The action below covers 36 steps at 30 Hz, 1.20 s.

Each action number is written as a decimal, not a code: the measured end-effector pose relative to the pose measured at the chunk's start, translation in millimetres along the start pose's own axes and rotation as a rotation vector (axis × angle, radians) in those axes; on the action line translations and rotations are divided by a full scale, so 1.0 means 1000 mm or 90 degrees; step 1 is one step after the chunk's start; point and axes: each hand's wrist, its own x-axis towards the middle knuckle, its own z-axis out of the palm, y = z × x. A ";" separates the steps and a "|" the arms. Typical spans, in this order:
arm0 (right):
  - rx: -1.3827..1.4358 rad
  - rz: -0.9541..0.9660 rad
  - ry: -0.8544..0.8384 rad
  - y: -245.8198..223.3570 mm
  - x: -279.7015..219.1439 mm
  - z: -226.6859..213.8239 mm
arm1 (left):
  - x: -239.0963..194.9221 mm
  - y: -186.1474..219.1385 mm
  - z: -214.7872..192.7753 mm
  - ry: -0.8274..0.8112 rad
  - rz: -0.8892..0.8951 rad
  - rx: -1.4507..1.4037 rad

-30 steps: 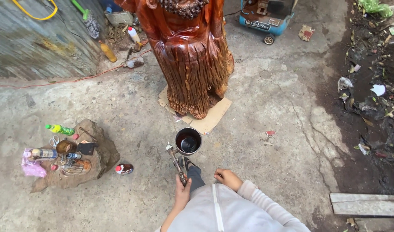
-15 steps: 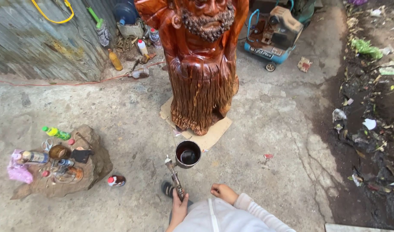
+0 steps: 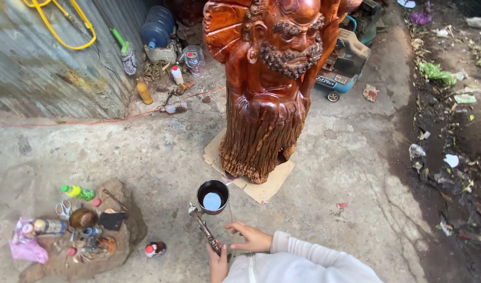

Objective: Applying a finish or paint to a large carved wooden statue using a pneumatic spray gun

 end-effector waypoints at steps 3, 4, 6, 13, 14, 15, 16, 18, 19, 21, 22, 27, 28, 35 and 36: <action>-0.012 -0.065 -0.012 -0.045 0.041 0.004 | 0.029 0.010 -0.025 -0.022 0.051 0.031; -0.007 -0.062 -0.004 -0.056 0.053 0.006 | 0.039 0.017 -0.030 -0.030 0.051 0.037; -0.050 -0.050 -0.027 -0.076 0.074 0.006 | 0.058 0.030 -0.036 -0.062 -0.016 0.111; -0.049 -0.127 0.309 -0.068 0.125 0.004 | 0.105 0.048 -0.008 -0.229 0.209 0.090; -0.051 -0.103 0.361 -0.072 0.125 -0.005 | 0.110 0.051 0.001 -0.273 0.274 0.074; -0.053 -0.078 0.413 -0.075 0.125 -0.015 | 0.115 0.054 0.011 -0.316 0.339 0.057; -0.052 -0.074 0.424 -0.087 0.120 -0.028 | 0.116 0.071 0.018 -0.327 0.341 0.060; -0.023 -0.176 0.533 -0.109 0.108 -0.057 | 0.117 0.105 0.034 -0.458 0.300 0.089; -0.024 -0.174 0.541 -0.108 0.105 -0.069 | 0.117 0.133 0.044 -0.465 0.302 0.091; -0.019 -0.193 0.646 -0.105 0.094 -0.093 | 0.112 0.188 0.068 -0.560 0.443 0.035; -0.019 -0.191 0.649 -0.106 0.084 -0.103 | 0.107 0.213 0.077 -0.565 0.442 0.035; -0.014 -0.203 0.761 -0.088 0.043 -0.159 | 0.103 0.264 0.150 -0.673 0.641 0.032; -0.015 -0.205 0.761 -0.085 0.034 -0.170 | 0.105 0.265 0.157 -0.672 0.643 0.032; -0.052 -0.243 0.841 -0.093 0.003 -0.256 | 0.113 0.325 0.196 -0.847 0.377 0.011; -0.047 -0.266 0.856 -0.091 0.002 -0.268 | 0.120 0.320 0.205 -0.831 0.418 0.015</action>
